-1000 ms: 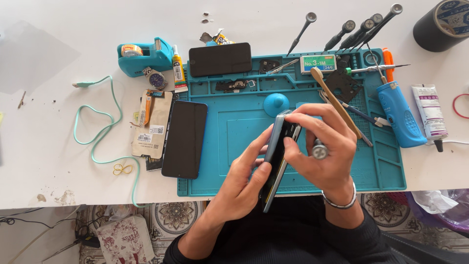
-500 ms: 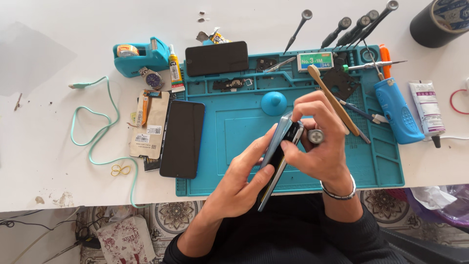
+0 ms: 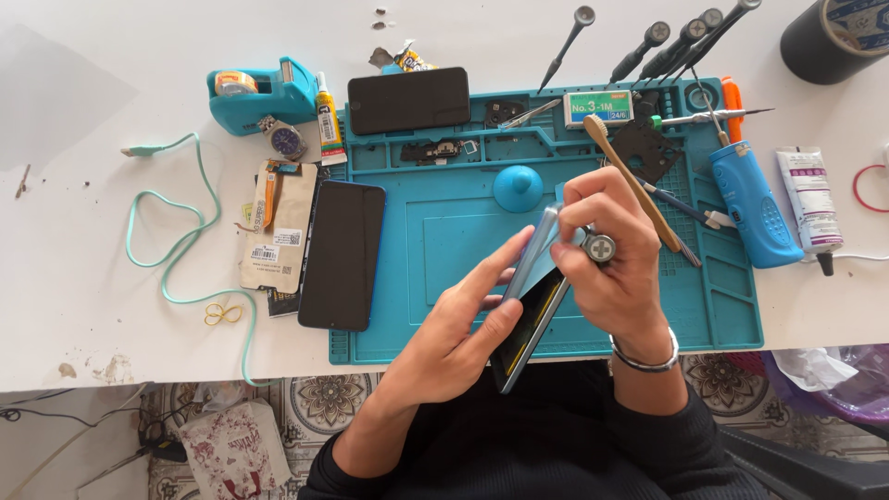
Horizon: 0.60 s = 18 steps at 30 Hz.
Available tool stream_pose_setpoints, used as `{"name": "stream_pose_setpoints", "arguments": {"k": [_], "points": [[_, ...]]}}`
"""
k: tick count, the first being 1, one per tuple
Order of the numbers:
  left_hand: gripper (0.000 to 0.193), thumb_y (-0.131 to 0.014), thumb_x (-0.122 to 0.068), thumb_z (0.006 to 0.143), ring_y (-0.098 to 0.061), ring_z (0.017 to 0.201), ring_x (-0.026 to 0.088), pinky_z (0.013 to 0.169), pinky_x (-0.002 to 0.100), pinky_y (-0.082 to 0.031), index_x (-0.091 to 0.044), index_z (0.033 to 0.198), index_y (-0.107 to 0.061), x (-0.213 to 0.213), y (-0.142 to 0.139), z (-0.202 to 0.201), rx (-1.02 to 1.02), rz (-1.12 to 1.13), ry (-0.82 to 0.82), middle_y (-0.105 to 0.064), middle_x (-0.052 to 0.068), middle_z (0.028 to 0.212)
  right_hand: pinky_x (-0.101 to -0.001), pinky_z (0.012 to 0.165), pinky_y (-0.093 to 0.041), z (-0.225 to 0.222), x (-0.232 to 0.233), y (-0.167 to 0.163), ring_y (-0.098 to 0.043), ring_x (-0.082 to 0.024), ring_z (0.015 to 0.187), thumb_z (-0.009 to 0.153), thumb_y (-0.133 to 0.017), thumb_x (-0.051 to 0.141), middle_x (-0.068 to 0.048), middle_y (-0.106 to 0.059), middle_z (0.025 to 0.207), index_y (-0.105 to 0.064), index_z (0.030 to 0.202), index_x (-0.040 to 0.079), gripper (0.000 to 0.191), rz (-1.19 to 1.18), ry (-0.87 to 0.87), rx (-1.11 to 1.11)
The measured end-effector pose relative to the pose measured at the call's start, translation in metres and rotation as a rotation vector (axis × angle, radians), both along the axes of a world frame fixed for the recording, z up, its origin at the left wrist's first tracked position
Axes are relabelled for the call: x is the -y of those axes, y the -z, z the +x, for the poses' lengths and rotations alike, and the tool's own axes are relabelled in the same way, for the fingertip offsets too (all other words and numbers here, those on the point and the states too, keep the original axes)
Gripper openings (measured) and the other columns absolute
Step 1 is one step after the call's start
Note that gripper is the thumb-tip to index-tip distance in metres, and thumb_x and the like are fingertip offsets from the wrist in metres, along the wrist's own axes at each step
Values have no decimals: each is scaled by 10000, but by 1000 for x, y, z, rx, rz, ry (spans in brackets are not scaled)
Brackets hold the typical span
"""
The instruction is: The person heats the edge of a phone screen with a blue heat gun while holding the phone, then pries at the screen edge. They set the phone down, pick up another phone, unscrew its back with a screwdriver, remove the back cover, and work on the exposed internal components with the screwdriver.
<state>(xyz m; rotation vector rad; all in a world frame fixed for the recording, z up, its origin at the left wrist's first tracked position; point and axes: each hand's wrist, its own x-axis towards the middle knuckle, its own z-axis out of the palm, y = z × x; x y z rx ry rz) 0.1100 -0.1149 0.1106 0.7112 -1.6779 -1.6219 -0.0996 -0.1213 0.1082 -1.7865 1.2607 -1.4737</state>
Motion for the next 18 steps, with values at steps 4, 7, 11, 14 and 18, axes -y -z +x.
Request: {"name": "stream_pose_setpoints", "arguments": {"k": [4, 7, 11, 14, 18], "points": [[586, -506, -131, 1095, -591, 1360, 282, 1110, 407, -504, -56, 1639, -304, 1, -1, 1, -14, 13, 16, -586, 169, 1479, -253, 703, -431, 2, -1, -2, -543, -123, 855, 805, -682, 33, -69, -531, 1067, -692, 860, 43, 56, -17, 29, -59], [580, -496, -128, 1094, -597, 1352, 293, 1115, 421, -505, -46, 1636, -304, 1, -1, 2, -34, 18, 12, -569, 180, 1503, -285, 806, -450, 3, -1, -3, -531, -154, 970, 758, -719, 60, -83, -501, 1105, -640, 833, 62, 109, -11, 9, -75], [565, -470, -131, 1099, -630, 1326, 297, 1133, 423, -501, -46, 1633, -304, 2, -2, -1, -24, -20, -27, -573, 178, 1504, -270, 831, -441, 6, -1, -2, -520, -155, 989, 731, -722, 54, -89, -488, 1104, -549, 836, 68, 203, -33, 37, -139], [555, -453, -134, 1103, -629, 1317, 299, 1119, 413, -498, -52, 1631, -306, 2, -2, -2, 13, -41, -70, -554, 184, 1525, -264, 822, -445, 7, -3, 2, -507, -155, 987, 694, -662, 33, -88, -481, 1119, -503, 888, 66, 253, 14, 40, -128], [550, -419, -155, 1110, -650, 1223, 270, 1047, 383, -543, -76, 1641, -296, 4, -1, -1, -38, 60, -63, -609, 189, 1436, -268, 886, -490, 9, -4, 5, -533, -153, 1029, 775, -599, 8, -93, -517, 1175, -507, 1084, 46, 324, 112, -35, 33]]}}
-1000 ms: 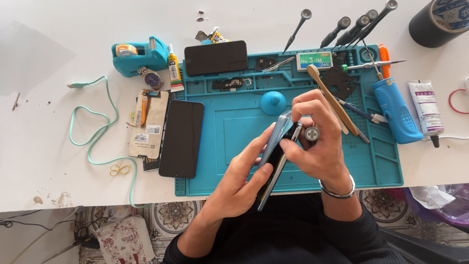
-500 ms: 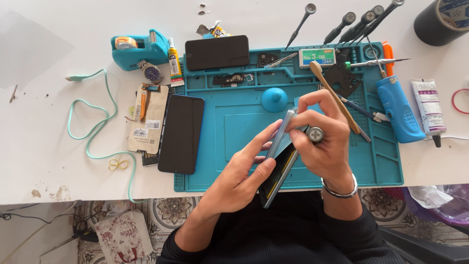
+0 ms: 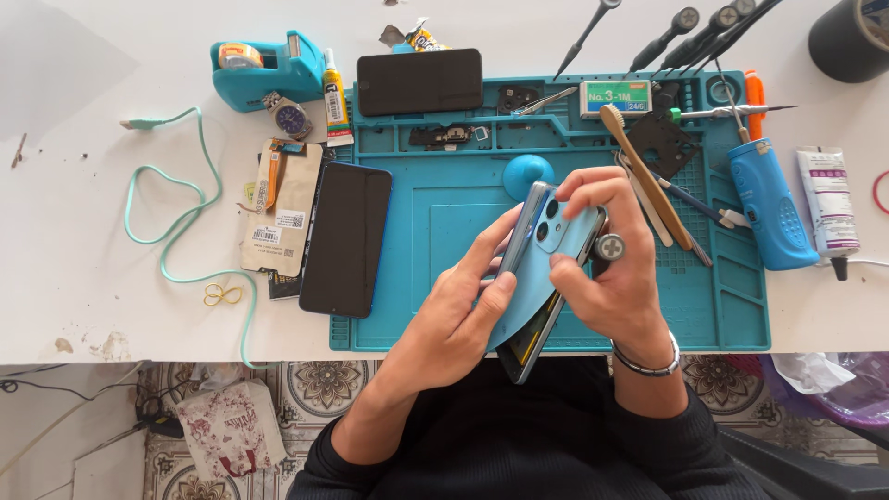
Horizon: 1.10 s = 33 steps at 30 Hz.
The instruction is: The person heats the edge of a phone screen with a blue heat gun while holding the phone, then pries at the screen edge. They set the phone down, pick up another phone, unscrew its back with a screwdriver, remove the back cover, and work on the exposed internal components with the screwdriver.
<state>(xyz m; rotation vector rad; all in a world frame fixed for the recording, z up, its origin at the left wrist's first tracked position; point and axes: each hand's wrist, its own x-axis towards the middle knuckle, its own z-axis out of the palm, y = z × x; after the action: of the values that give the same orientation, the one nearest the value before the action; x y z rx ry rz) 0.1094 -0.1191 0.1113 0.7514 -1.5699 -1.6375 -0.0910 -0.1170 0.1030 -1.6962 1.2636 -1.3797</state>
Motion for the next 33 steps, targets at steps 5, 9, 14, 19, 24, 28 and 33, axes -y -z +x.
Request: {"name": "stream_pose_setpoints", "arguments": {"k": [5, 9, 14, 19, 24, 28, 33], "points": [[576, -469, -167, 1095, -618, 1242, 264, 1008, 383, -562, -86, 1641, -303, 1, 6, -1, 29, -15, -48, -524, 201, 1511, -305, 987, -507, 11, -2, -6, -554, -202, 1147, 804, -647, 20, -137, -527, 1255, -476, 1378, 12, 599, 50, 77, -78], [597, -509, -185, 1092, -576, 1311, 269, 1021, 383, -573, -82, 1639, -292, -2, 11, -2, -2, -13, -95, -458, 202, 1555, -334, 962, -493, 22, -13, -18, -589, -248, 1150, 714, -765, 69, -212, -520, 1273, -347, 1440, -66, 848, 65, 120, -288], [610, -476, -193, 1094, -600, 1271, 250, 1045, 367, -549, -69, 1647, -251, -5, 19, 5, -18, 2, -127, -502, 200, 1545, -275, 785, -599, 16, -24, -27, -767, -162, 897, 796, -715, 70, -140, -763, 1014, -408, 1430, -35, 711, 481, 85, -156], [596, -424, -182, 1145, -550, 1371, 232, 1153, 372, -463, -35, 1674, -193, 1, 30, 11, -211, 93, -144, -495, 206, 1551, -273, 707, -567, 4, -21, -14, -701, -138, 839, 891, -655, 0, -157, -780, 962, -423, 1484, -29, 638, 513, 44, -13], [582, -395, -213, 1117, -634, 1205, 226, 1013, 370, -564, -12, 1635, -222, 8, 31, 29, -322, 222, -271, -547, 204, 1417, -261, 627, -455, -5, -22, 1, -589, -126, 776, 972, -646, -23, -125, -654, 999, -422, 1555, -21, 624, 466, 88, 178], [538, -384, -222, 1109, -682, 1139, 194, 982, 327, -577, -8, 1593, -286, 14, 27, 56, -269, 156, -406, -631, 133, 1340, -208, 589, -400, -16, -21, 2, -558, -78, 785, 995, -613, -29, -68, -663, 1056, -404, 1618, 3, 658, 479, 64, 354], [556, -537, -189, 1097, -524, 732, 191, 718, 317, -469, -36, 1623, -440, 27, 25, 83, 408, 33, -696, -673, 189, 951, -234, 838, -524, -12, -15, 3, -628, -95, 975, 936, -607, -37, -80, -671, 1120, -421, 1530, -39, 622, 460, 0, 171]]}}
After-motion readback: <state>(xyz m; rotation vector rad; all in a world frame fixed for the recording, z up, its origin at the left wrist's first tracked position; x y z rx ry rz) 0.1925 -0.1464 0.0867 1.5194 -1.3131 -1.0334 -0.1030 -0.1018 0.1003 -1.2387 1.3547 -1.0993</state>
